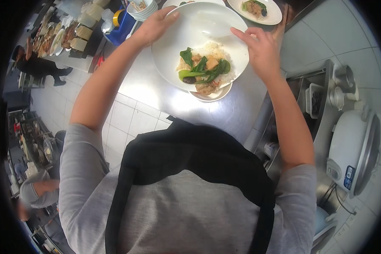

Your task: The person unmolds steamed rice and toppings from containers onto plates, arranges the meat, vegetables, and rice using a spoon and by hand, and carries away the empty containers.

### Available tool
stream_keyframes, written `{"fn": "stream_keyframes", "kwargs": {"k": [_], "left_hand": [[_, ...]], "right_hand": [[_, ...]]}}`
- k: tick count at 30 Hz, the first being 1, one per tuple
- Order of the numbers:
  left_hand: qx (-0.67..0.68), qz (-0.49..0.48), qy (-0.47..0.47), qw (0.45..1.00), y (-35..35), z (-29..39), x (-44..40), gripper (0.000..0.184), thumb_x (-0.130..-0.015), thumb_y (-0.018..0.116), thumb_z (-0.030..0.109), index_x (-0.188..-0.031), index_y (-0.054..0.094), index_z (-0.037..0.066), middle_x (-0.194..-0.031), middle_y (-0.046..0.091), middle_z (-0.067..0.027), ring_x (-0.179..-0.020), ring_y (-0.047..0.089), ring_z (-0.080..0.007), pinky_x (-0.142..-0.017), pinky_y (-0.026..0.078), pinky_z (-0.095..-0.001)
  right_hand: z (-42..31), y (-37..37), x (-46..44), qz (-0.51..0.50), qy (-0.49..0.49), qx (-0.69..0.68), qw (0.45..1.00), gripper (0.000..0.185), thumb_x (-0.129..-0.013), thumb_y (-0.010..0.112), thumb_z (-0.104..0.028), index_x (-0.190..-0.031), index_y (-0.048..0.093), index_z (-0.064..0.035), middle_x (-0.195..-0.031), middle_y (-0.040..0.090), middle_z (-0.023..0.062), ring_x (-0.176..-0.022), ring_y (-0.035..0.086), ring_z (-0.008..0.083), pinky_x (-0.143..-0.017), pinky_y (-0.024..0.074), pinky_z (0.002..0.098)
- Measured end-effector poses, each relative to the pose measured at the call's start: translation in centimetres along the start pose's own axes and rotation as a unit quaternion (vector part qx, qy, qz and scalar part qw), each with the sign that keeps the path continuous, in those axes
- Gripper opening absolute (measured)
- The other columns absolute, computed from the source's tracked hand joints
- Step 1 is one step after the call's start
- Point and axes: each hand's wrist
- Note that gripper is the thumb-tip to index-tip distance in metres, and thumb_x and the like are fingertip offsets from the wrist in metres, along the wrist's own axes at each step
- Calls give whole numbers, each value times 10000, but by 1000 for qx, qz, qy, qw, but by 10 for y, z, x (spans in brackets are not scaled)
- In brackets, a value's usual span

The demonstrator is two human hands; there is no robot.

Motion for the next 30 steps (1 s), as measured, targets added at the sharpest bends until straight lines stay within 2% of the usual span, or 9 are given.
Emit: {"fn": "stream_keyframes", "kwargs": {"k": [3, 4, 6, 9, 10, 12, 18, 21, 30], "left_hand": [[-20, 48, 7, 999, 4, -9, -3, 443, -947, 500, 339, -1286, 524, 55, -1067, 648, -163, -944, 630, -239, -866, 483, -338], [-12, 41, -4, 999, 4, -9, -3, 414, -955, 505, 320, -1271, 533, 54, -1067, 643, -136, -946, 613, -205, -863, 478, -323], [4, 26, -26, 999, 2, -6, -3, 357, -969, 514, 281, -1242, 551, 54, -1069, 632, -83, -949, 581, -138, -856, 468, -293], [-22, 14, 30, 999, 0, 2, 0, 450, -954, 522, 278, -1292, 492, -17, -1158, 612, -168, -1038, 568, -217, -923, 432, -330], [-26, 26, 32, 999, 2, 1, 1, 418, -956, 513, 266, -1261, 510, -21, -1120, 624, -167, -1016, 574, -215, -914, 433, -330], [-37, 53, 41, 997, 4, -1, -1, 364, -960, 494, 242, -1198, 547, -28, -1044, 649, -165, -972, 584, -210, -895, 435, -329], [6, 58, 46, 997, 5, -9, 5, 333, -960, 490, 231, -1174, 561, -14, -1022, 646, -163, -958, 586, -222, -881, 440, -333], [-24, 103, 65, 992, 8, -5, 11, 326, -956, 492, 227, -1166, 563, -13, -1017, 641, -179, -950, 593, -241, -875, 443, -340], [-86, 170, 99, 977, 12, 10, 18, 331, -934, 522, 226, -1150, 572, -20, -978, 636, -263, -938, 619, -399, -823, 476, -391]], "right_hand": [[8, 4, 23, -52, -29, 1, 998, 541, -773, 520, 39, -1200, 638, -272, -1007, 596, 58, -934, 547, 261, -825, 460, 378], [7, 9, 37, -71, -43, 0, 997, 540, -776, 522, 40, -1207, 636, -264, -1004, 592, 61, -925, 548, 262, -826, 457, 379], [-2, 16, 59, -53, 19, -77, 995, 519, -799, 520, 39, -1216, 632, -249, -993, 585, 65, -890, 550, 252, -822, 456, 361], [-13, 10, 74, -20, 147, -160, 976, 489, -834, 510, 35, -1225, 628, -233, -977, 574, 73, -857, 556, 233, -812, 455, 319], [-16, 6, 77, -7, 195, -181, 964, 479, -845, 506, 34, -1227, 627, -229, -972, 570, 76, -849, 558, 226, -807, 454, 303], [-19, 17, 95, -22, 198, -180, 963, 460, -864, 492, 28, -1232, 623, -215, -970, 567, 77, -860, 562, 216, -797, 453, 285], [-50, 30, 121, -6, 235, -185, 954, 440, -872, 492, 8, -1242, 617, -195, -977, 557, 77, -877, 564, 215, -803, 450, 285], [-58, 35, 127, 2, 243, -183, 953, 439, -868, 496, 1, -1244, 616, -193, -995, 554, 88, -881, 557, 226, -810, 449, 292], [-75, 49, 141, -10, 244, -149, 958, 496, -843, 482, 36, -1299, 564, -140, -1025, 525, 120, -923, 542, 232, -836, 435, 286]]}}
Point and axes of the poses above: each hand's wrist, its own x-axis away from the middle knuckle, its own y-axis out of the palm, z = x × y
